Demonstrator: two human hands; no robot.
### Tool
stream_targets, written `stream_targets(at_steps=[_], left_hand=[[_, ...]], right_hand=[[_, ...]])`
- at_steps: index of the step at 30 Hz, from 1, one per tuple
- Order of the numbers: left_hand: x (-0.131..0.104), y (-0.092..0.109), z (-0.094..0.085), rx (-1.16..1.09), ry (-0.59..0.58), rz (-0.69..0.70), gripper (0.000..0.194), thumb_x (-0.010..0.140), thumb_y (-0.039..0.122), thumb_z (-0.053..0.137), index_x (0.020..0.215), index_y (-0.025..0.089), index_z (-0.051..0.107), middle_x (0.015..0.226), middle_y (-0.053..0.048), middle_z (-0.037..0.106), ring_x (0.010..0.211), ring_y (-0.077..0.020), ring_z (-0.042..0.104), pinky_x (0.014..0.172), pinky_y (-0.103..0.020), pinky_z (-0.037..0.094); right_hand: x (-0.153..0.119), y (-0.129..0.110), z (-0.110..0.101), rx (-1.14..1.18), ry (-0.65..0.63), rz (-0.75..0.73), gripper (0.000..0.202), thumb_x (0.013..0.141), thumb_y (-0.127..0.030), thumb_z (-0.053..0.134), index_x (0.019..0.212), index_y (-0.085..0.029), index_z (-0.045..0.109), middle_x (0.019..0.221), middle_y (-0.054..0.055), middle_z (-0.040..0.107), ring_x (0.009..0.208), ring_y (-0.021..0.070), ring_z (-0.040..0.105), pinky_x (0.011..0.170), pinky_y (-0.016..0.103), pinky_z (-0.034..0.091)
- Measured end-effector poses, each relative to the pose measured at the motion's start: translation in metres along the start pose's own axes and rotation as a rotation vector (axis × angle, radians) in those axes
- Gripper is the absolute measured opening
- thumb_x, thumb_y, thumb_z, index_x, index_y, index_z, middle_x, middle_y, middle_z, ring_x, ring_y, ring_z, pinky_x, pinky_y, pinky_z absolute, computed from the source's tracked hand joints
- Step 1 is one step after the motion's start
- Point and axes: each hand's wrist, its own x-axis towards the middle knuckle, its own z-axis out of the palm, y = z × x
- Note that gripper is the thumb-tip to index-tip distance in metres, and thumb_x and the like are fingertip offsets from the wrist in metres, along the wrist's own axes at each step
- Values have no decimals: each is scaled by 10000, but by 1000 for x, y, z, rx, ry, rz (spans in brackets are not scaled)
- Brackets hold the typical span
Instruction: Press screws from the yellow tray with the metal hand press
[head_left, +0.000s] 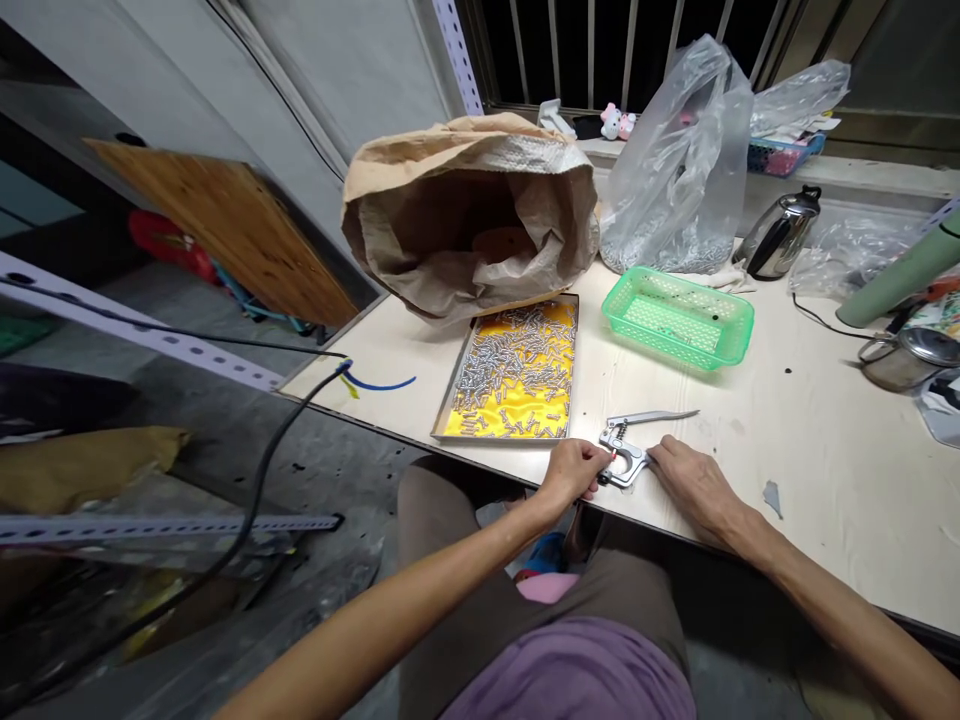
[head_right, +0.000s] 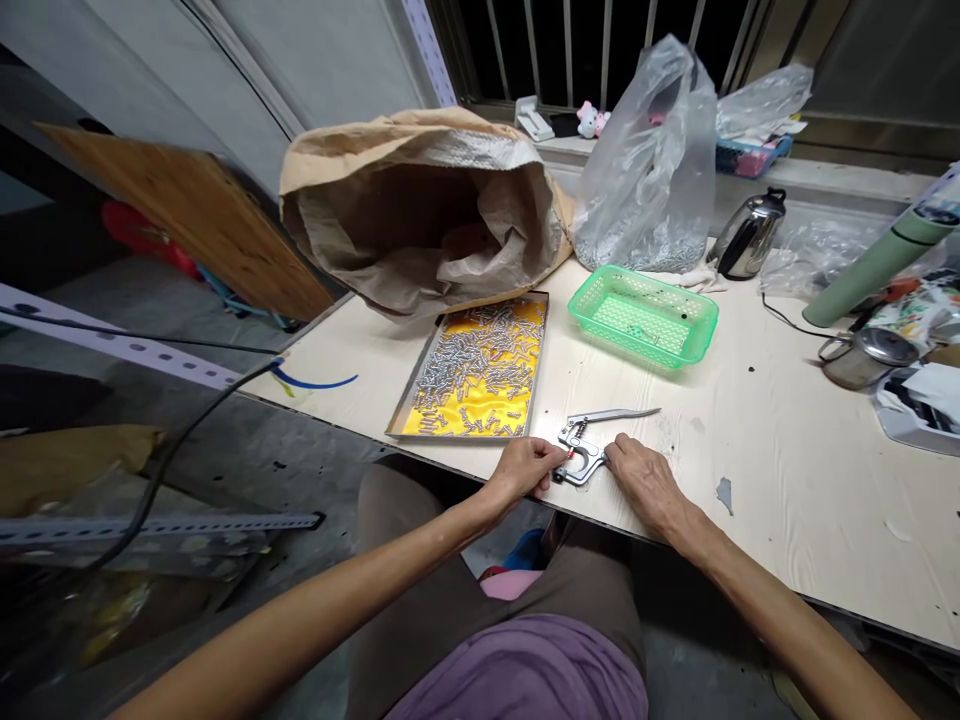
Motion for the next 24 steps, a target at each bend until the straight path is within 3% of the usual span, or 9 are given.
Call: stream_targets(at_steps=[6,17,24], left_hand=[[1,7,-3,126,-36,-47,252,834,237,581,606,135,550,318,70,399,310,-76,391,364,-169,306],[-8,31,-16,222,-199,-239,298,831,195,563,547,134,499,348,55,430,296,-53,366,388,-155,311],[-2,29,-19,303,-265,-229,264,803,170,568,551,148,492,347,58,435,296,-61,377,375,-157,320]], right_hand=[[-2,4,13,-8,98,-45,170,923,-100,385,905,-184,532,873,40,544,785,158,515,593,273,296],[-2,0,8,-26,136,-127,169,871,-41,423,892,-178,520,847,37,530,765,167,477,619,278,312],[-3,1,17,-51,258,-174,181,862,-30,430,891,-179,528,810,39,518,747,175,468,612,285,306]])
